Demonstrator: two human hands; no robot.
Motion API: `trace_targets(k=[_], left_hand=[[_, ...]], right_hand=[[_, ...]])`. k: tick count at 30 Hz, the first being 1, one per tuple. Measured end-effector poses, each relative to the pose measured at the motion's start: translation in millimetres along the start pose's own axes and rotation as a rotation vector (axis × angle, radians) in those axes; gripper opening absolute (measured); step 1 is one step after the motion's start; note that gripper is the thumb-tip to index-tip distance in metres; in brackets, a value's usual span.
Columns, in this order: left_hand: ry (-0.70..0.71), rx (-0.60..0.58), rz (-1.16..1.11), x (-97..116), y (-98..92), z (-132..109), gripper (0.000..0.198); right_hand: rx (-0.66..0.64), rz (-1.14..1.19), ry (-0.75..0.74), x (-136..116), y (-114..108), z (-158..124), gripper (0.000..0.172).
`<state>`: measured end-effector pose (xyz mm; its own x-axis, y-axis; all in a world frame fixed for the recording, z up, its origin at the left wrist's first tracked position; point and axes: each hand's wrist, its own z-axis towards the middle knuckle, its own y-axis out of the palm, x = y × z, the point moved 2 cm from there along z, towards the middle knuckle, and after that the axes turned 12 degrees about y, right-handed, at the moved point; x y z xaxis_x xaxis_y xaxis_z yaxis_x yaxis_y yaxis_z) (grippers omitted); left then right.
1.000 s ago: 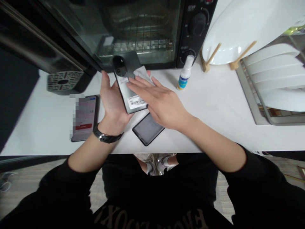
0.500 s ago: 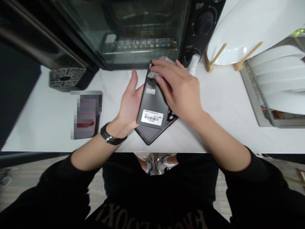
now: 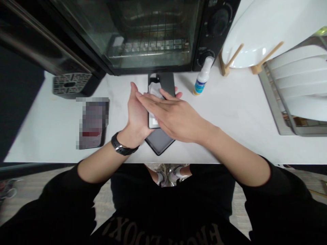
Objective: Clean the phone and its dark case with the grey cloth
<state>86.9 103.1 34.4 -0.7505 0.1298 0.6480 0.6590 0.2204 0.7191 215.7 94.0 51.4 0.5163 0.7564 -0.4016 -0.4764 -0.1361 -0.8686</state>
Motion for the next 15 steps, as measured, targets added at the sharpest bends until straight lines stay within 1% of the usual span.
trace_targets(k=[2, 4, 7, 9, 12, 15], left_hand=[[0.025, -0.008, -0.007, 6, -2.3, 2, 0.079], [0.088, -0.016, -0.005, 14, -3.0, 2, 0.077], [0.165, -0.041, 0.030, 22, -2.2, 2, 0.074], [0.189, -0.066, 0.047, 25, -1.7, 3, 0.074], [0.169, -0.060, 0.036, 24, -1.1, 4, 0.072], [0.114, -0.031, 0.035, 21, 2.2, 4, 0.066]], right_hand=[[-0.017, 0.032, 0.011, -3, -3, 0, 0.064], [-0.002, 0.080, 0.035, -3, -8, -1, 0.058], [0.096, 0.093, 0.081, 2, -17, -2, 0.047], [0.175, 0.048, 0.152, 8, -20, -2, 0.044], [0.220, -0.029, 0.258, 13, -20, -1, 0.043], [0.172, -0.072, 0.277, 15, -15, 1, 0.054]])
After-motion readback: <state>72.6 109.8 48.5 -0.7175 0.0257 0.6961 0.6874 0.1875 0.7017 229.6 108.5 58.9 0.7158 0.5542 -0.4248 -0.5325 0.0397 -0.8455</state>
